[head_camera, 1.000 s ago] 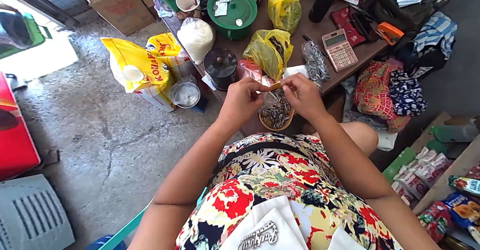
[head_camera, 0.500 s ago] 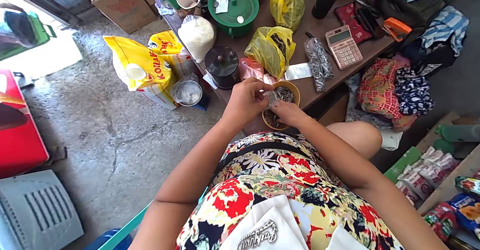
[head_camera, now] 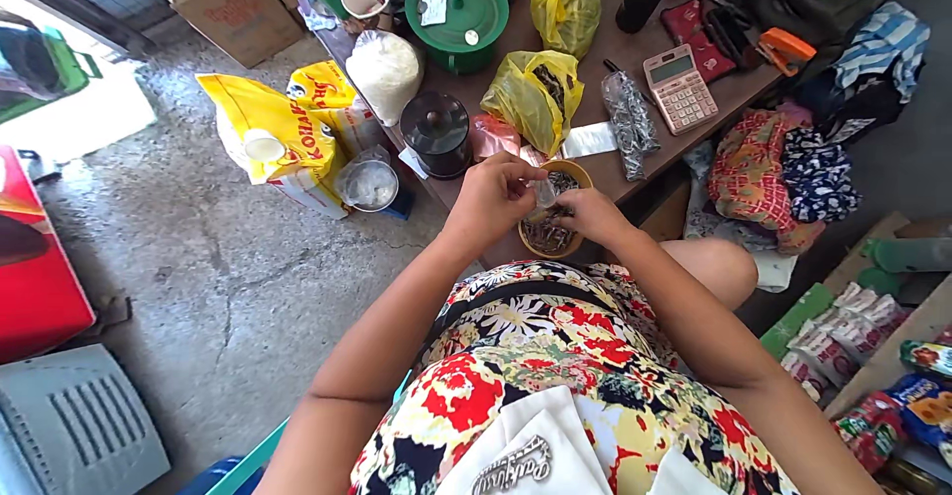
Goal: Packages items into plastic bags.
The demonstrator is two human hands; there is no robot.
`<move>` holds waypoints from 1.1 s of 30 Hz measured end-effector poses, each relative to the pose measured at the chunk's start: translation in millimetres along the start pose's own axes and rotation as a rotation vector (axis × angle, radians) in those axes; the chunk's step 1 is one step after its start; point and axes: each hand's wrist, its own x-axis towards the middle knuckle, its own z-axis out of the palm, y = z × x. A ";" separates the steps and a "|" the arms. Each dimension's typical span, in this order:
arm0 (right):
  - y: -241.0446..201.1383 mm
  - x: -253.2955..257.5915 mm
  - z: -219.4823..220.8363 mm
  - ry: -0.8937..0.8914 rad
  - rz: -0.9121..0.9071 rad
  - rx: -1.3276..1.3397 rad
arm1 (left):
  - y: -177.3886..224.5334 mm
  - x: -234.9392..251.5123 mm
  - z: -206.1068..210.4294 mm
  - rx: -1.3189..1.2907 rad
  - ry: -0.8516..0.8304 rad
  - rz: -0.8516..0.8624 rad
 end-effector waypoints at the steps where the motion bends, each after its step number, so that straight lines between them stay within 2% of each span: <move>1: -1.1 -3.8 -5.9 0.036 -0.001 0.052 | 0.1 1.4 1.1 -0.012 -0.010 -0.003; 8: -27.6 -36.9 -68.1 0.176 0.077 0.235 | 8.9 11.4 10.2 -0.014 -0.073 -0.024; 13: -50.6 -53.5 -100.6 0.267 0.039 0.315 | 9.7 15.6 18.1 0.015 -0.084 -0.012; 19: -70.1 -54.7 -93.6 0.247 -0.030 0.358 | 11.3 15.2 20.6 0.003 -0.095 -0.022; 25: -74.6 -49.7 -82.6 0.282 -0.061 0.222 | 9.8 11.3 19.2 0.000 -0.079 0.011; 33: -63.6 -46.6 -85.0 0.164 -0.045 0.439 | 6.7 10.3 20.0 -0.023 -0.060 -0.007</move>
